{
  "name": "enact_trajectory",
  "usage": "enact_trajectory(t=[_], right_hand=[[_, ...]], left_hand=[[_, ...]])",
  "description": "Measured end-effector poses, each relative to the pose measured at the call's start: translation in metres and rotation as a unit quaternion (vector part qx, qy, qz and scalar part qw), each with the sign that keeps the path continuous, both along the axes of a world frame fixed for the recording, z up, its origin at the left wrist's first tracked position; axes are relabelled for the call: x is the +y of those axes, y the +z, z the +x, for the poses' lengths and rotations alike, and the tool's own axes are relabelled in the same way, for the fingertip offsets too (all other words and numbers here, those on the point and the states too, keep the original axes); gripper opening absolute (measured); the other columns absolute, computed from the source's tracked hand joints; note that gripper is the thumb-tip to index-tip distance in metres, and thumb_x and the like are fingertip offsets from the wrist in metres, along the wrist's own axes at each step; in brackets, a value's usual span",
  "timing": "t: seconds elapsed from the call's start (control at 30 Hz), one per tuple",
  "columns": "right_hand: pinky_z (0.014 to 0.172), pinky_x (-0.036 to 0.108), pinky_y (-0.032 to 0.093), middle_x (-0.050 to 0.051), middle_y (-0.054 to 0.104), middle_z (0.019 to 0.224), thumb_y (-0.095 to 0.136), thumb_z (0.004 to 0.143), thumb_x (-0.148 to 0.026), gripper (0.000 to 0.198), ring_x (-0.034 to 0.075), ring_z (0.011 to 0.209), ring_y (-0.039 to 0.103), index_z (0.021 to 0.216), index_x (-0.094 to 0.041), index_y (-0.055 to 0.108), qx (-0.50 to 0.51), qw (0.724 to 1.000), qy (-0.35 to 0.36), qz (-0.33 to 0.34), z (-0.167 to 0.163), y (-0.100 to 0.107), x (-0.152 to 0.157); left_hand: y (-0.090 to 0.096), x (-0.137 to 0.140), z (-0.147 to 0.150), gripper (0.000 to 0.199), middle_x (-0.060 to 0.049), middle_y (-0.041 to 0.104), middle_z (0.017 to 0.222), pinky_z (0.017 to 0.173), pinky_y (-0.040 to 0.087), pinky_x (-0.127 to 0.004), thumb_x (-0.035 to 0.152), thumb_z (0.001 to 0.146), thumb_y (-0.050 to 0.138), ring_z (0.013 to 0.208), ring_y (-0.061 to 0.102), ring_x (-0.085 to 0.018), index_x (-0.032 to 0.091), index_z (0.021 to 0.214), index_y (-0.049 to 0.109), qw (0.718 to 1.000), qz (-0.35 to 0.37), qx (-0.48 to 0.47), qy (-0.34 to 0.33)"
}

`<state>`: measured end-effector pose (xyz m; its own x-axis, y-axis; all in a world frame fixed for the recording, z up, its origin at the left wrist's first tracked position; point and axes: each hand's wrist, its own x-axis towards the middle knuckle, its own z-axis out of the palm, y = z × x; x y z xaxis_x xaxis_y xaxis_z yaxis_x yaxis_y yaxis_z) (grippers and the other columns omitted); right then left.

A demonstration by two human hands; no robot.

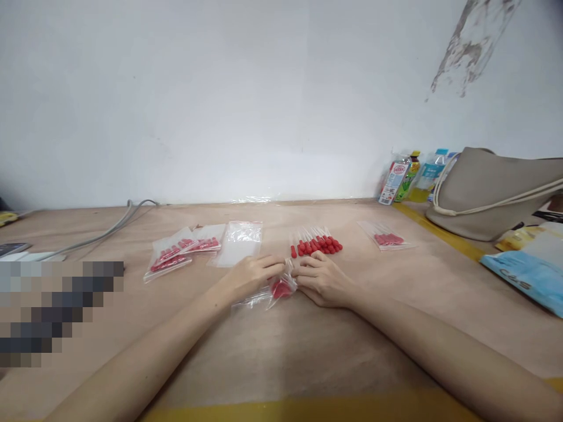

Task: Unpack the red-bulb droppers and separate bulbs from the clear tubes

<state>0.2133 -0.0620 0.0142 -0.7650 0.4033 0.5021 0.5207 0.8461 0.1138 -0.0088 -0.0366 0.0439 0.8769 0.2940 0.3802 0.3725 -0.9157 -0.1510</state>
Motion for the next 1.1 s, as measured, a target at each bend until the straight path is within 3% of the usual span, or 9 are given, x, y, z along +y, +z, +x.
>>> enact_trajectory(t=[0.13,0.27,0.4,0.57,0.7,0.87,1.1], right_hand=[[0.073,0.032,0.029,0.002,0.06,0.079,0.052,0.077,-0.023,0.008,0.016,0.082,0.047,0.081,-0.019,0.058,0.038,0.991,-0.021,-0.124,0.002,0.004,-0.005],[0.076,0.03,0.033,0.001,0.061,0.08,0.046,0.084,-0.022,0.019,0.015,0.082,0.049,0.097,-0.023,0.059,0.143,0.959,-0.071,-0.233,-0.003,0.002,-0.005],[0.076,0.029,0.035,0.002,0.062,0.082,0.05,0.081,-0.019,0.021,0.015,0.08,0.05,0.099,-0.021,0.06,0.185,0.945,-0.079,-0.257,-0.011,-0.002,-0.003],[0.074,0.029,0.035,0.002,0.06,0.078,0.055,0.079,-0.025,0.014,0.016,0.079,0.049,0.089,-0.019,0.062,0.162,0.948,-0.09,-0.26,-0.017,-0.003,0.0],[0.075,0.03,0.035,0.002,0.058,0.081,0.057,0.078,-0.031,0.015,0.016,0.082,0.048,0.088,-0.021,0.062,0.158,0.947,-0.091,-0.264,-0.016,-0.006,0.001],[0.075,0.03,0.036,0.002,0.057,0.084,0.063,0.072,-0.044,0.031,0.016,0.081,0.049,0.091,-0.021,0.059,0.209,0.917,-0.121,-0.318,-0.013,-0.004,0.001],[0.076,0.029,0.037,0.002,0.061,0.086,0.059,0.076,-0.033,0.021,0.016,0.082,0.051,0.092,-0.02,0.06,0.205,0.921,-0.088,-0.32,-0.019,-0.003,0.002]], left_hand=[[0.001,0.003,-0.007,0.023,-0.005,0.06,0.108,0.072,0.047,-0.023,0.013,0.09,0.031,0.089,0.06,-0.014,0.018,0.097,0.053,0.999,0.044,-0.002,0.018],[-0.002,-0.001,-0.003,0.025,-0.005,0.061,0.103,0.067,0.046,-0.021,0.013,0.089,0.031,0.08,0.061,-0.013,0.019,0.1,0.052,0.999,0.012,0.018,0.037],[0.0,-0.016,0.0,0.025,-0.005,0.061,0.096,0.07,0.047,-0.026,0.026,0.089,0.037,0.083,0.06,-0.016,0.019,0.112,0.045,0.988,-0.114,-0.027,0.1],[-0.006,-0.036,-0.007,0.06,-0.012,0.051,0.121,0.084,0.046,-0.035,0.042,0.08,0.052,0.104,0.053,-0.023,0.018,0.129,0.028,0.968,-0.228,-0.052,0.09],[-0.018,-0.035,-0.008,0.055,-0.012,0.051,0.121,0.088,0.044,-0.037,0.036,0.081,0.05,0.107,0.052,-0.022,0.018,0.129,0.028,0.965,-0.227,-0.087,0.099],[-0.026,-0.024,-0.001,0.055,-0.013,0.049,0.123,0.093,0.042,-0.041,0.037,0.08,0.052,0.112,0.048,-0.024,0.018,0.127,0.031,0.972,-0.189,-0.118,0.079],[-0.03,-0.02,-0.002,0.058,-0.014,0.044,0.128,0.1,0.036,-0.043,0.04,0.081,0.052,0.119,0.042,-0.024,0.017,0.129,0.028,0.972,-0.192,-0.109,0.081]])
